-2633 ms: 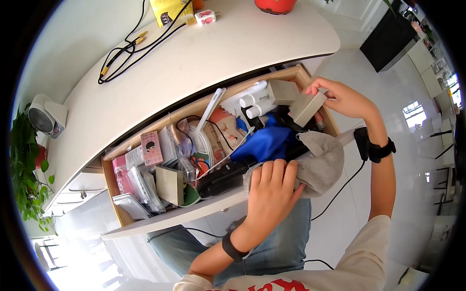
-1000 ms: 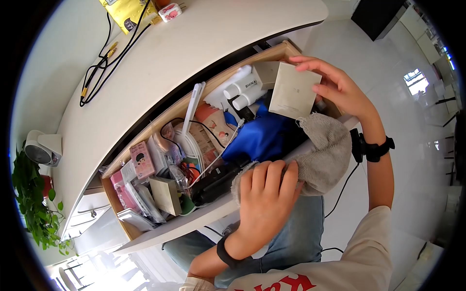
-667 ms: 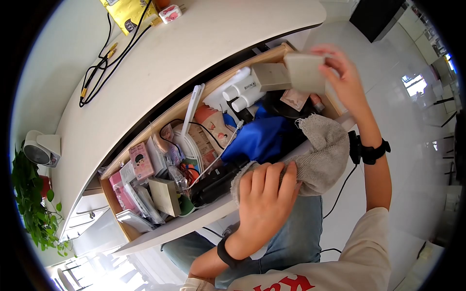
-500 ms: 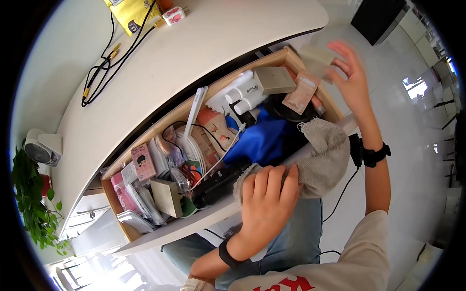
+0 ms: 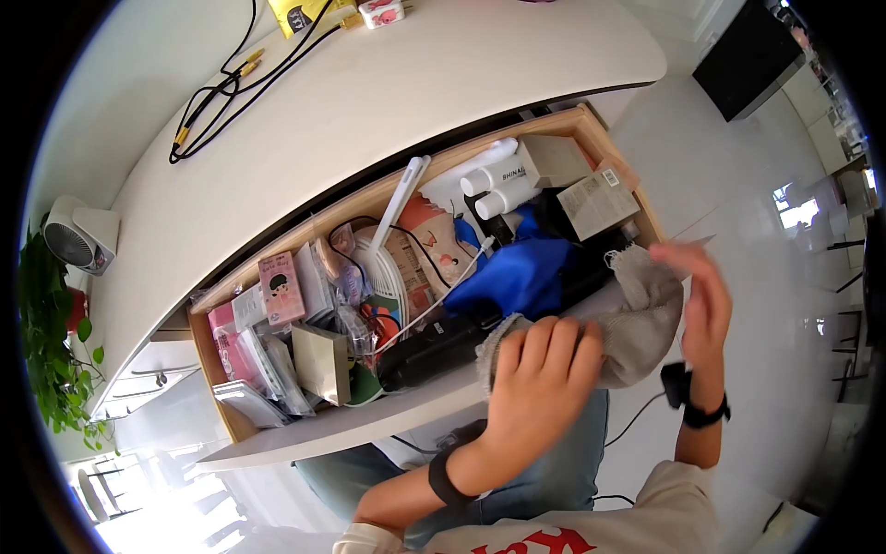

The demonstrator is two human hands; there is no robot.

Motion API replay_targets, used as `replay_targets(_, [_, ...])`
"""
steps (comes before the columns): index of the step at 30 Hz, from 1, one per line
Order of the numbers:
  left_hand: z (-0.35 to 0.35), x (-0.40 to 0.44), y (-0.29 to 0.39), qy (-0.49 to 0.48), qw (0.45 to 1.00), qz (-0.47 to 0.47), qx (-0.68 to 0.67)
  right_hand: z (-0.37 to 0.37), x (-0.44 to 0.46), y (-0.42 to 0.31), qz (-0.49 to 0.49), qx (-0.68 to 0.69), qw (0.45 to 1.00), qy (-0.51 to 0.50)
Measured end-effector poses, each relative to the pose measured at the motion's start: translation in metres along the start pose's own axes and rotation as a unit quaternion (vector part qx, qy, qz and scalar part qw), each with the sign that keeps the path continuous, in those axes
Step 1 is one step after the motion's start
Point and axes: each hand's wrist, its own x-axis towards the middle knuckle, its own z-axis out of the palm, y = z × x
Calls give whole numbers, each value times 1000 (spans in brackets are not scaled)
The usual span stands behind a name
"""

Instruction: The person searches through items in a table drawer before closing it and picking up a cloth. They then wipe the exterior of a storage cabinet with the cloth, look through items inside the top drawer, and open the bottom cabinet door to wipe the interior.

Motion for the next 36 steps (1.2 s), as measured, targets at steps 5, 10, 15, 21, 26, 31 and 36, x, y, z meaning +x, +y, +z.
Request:
replay_targets(5, [37,25,29,-15,999,22,41,6,-37,7,-49,-303,951,-41])
replay_targets(10, [76,50,50,50,991,75,103,-28,-28,53,-77,-340,935,65])
replay_targets(15, [59,34,39,42,997,47,35,10,-30,64,-113,-363,905,188])
replay_targets(21, [-14,-20,-8,-16,998,-2,-56,63,-26,18,-183,-307,927,115])
replay_targets(26, [-86,-74,-53,-60,996,-48,-50,129,-26,-33,-208,-224,951,53])
replay_targets(31, [-134,-114,-85,-55,995,-76,-22,190,-30,-79,-185,-160,968,51])
replay_targets(36, [-156,-143,-99,-66,994,-86,12,225,-36,-100,-185,-160,968,50])
